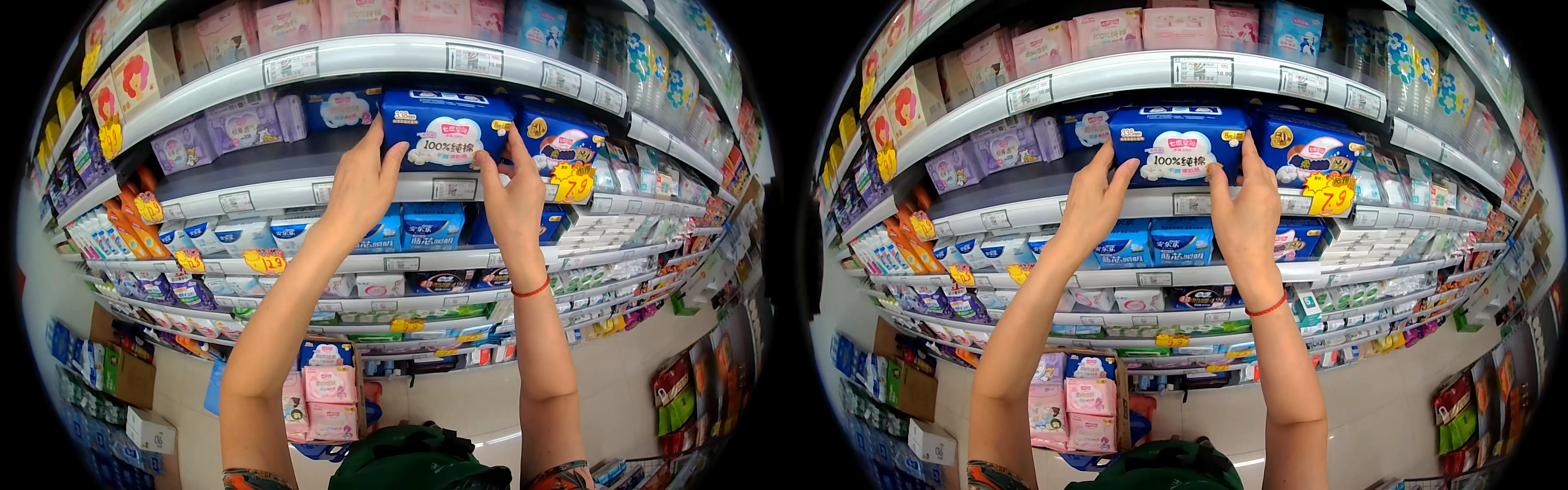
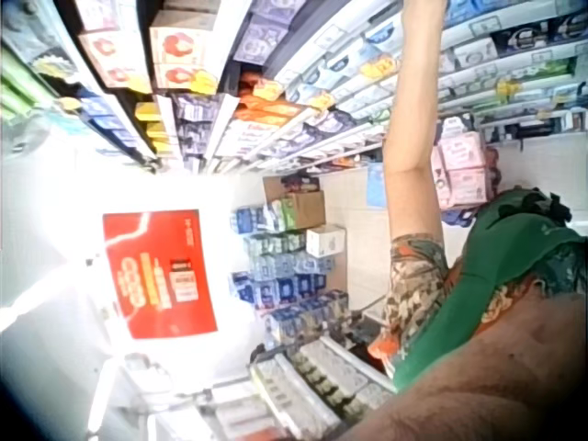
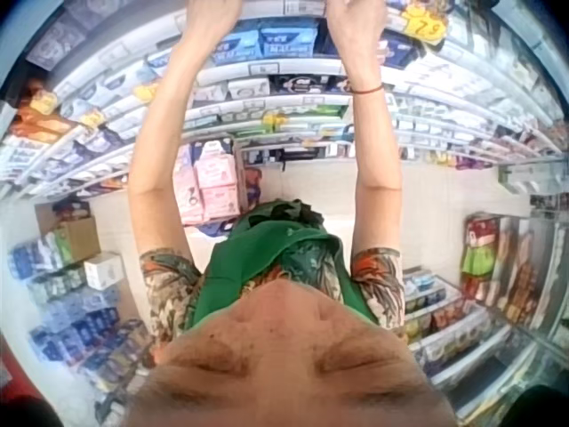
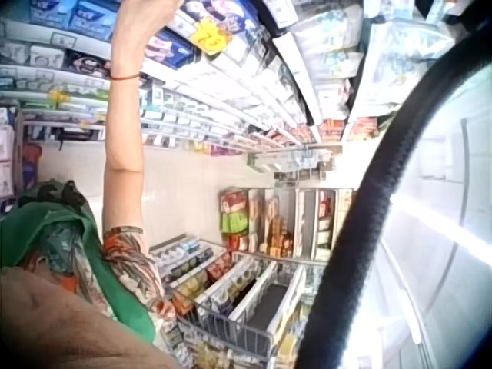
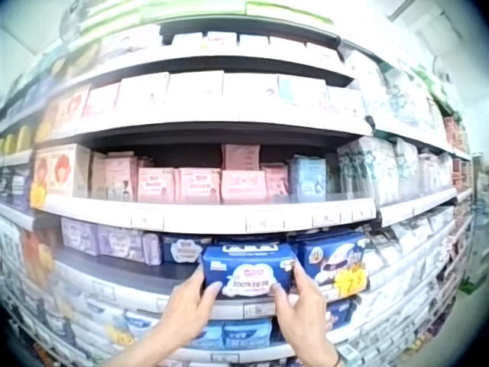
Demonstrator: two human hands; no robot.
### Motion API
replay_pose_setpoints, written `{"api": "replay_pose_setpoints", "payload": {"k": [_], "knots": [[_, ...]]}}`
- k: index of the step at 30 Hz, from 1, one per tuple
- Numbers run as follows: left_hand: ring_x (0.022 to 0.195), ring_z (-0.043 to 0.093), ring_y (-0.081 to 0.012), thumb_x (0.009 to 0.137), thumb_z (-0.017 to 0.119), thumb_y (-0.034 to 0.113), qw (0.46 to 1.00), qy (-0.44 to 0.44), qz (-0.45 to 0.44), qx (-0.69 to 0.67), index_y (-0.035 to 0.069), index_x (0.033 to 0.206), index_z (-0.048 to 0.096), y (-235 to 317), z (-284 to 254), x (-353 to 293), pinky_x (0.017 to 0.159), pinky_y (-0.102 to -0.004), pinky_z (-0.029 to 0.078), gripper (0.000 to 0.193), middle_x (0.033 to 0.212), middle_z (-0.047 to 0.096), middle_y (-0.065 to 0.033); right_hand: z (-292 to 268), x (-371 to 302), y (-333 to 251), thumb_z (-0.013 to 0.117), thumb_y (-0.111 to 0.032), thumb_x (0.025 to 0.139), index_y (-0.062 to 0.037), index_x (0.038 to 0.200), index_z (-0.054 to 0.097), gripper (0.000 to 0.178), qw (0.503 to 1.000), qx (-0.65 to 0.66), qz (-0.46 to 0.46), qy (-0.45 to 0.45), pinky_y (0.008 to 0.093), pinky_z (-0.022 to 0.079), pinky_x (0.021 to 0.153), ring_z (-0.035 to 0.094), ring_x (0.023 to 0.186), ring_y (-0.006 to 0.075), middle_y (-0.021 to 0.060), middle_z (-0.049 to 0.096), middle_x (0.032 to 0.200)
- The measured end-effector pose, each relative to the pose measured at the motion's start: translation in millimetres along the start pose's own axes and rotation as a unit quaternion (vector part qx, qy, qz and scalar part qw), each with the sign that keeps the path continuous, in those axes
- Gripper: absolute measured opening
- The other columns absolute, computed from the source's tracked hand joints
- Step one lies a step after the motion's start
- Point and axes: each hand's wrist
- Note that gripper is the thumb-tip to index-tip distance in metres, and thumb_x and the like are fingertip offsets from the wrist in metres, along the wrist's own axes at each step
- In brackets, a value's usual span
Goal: The person repeatedly picks up packages of tissues and facial tissues from a cardboard box on the floor and places them onto the appropriate shelves. The person handles both blue and pink packages, arranging them in neat rows on the shelves.
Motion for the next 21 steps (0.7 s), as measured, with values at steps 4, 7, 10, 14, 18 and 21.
{"api": "replay_pose_setpoints", "payload": {"k": [4, 7, 10, 14, 18, 21], "knots": [[0.103, 0.068, -0.0330, 0.099, 0.057, 0.023, 0.999, -0.005, -0.031, 0.021, -0.005, 0.135, 0.051, -5.9, 5.3, 14.1, 0.089, -0.0379, 0.050, 0.046, 0.112, 0.068, -0.0268, 5.5, 7.7, 3.3, 0.066, -0.017, 0.093, 0.0072, 0.143, 0.043, 0.060, 1.000, 0.004, -0.008, -0.025, 0.0409, 0.052, 0.086, 0.065, 0.100, 0.0374, 0.0287, 0.063, 0.115], [0.104, 0.068, -0.0334, 0.096, 0.062, 0.020, 0.999, 0.013, -0.027, 0.041, -0.007, 0.129, 0.054, -13.3, 12.6, 20.7, 0.089, -0.0376, 0.050, 0.043, 0.111, 0.068, -0.0278, 8.6, 13.6, 12.4, 0.065, -0.017, 0.094, 0.0055, 0.145, 0.041, 0.061, 0.999, 0.001, -0.025, -0.033, 0.0401, 0.053, 0.089, 0.065, 0.108, 0.0388, 0.0306, 0.062, 0.122], [0.104, 0.069, -0.0337, 0.094, 0.065, 0.018, 0.994, -0.013, -0.075, 0.083, -0.008, 0.125, 0.056, -11.8, 15.0, 28.0, 0.088, -0.0369, 0.052, 0.041, 0.111, 0.069, -0.0276, 7.6, 17.0, 13.9, 0.066, -0.017, 0.094, 0.0025, 0.146, 0.041, 0.061, 0.998, -0.007, -0.032, -0.062, 0.0372, 0.054, 0.091, 0.066, 0.109, 0.0372, 0.0313, 0.061, 0.126], [0.100, 0.070, -0.0360, 0.090, 0.069, 0.016, 0.995, 0.000, -0.046, 0.088, -0.008, 0.123, 0.057, -21.4, 16.0, 32.1, 0.084, -0.0387, 0.054, 0.043, 0.107, 0.069, -0.0285, 5.3, 18.7, 11.3, 0.066, -0.014, 0.092, 0.0013, 0.143, 0.046, 0.057, 0.992, -0.034, -0.074, -0.092, 0.0416, 0.050, 0.097, 0.057, 0.121, 0.0463, 0.0349, 0.051, 0.136], [0.093, 0.072, -0.0344, 0.085, 0.075, 0.013, 0.993, 0.054, -0.052, 0.088, -0.003, 0.128, 0.057, -18.8, 19.4, 32.0, 0.081, -0.0388, 0.055, 0.049, 0.112, 0.067, -0.0284, 1.2, 11.2, -3.0, 0.065, -0.011, 0.092, 0.0027, 0.135, 0.055, 0.047, 0.988, -0.075, -0.099, -0.095, 0.0430, 0.049, 0.099, 0.055, 0.122, 0.0473, 0.0343, 0.047, 0.141], [0.087, 0.073, -0.0293, 0.081, 0.078, 0.011, 0.992, 0.049, -0.043, 0.105, 0.008, 0.134, 0.057, 0.0, 20.8, 35.8, 0.079, -0.0353, 0.056, 0.057, 0.118, 0.066, -0.0237, 4.0, 11.2, 2.6, 0.063, -0.011, 0.093, 0.0039, 0.129, 0.060, 0.038, 0.979, -0.124, -0.130, -0.093, 0.0430, 0.049, 0.099, 0.058, 0.118, 0.0464, 0.0339, 0.047, 0.141]]}}
Point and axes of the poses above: each hand's wrist, its own x-axis towards the middle knuckle, its own z-axis out of the palm, y = z × x
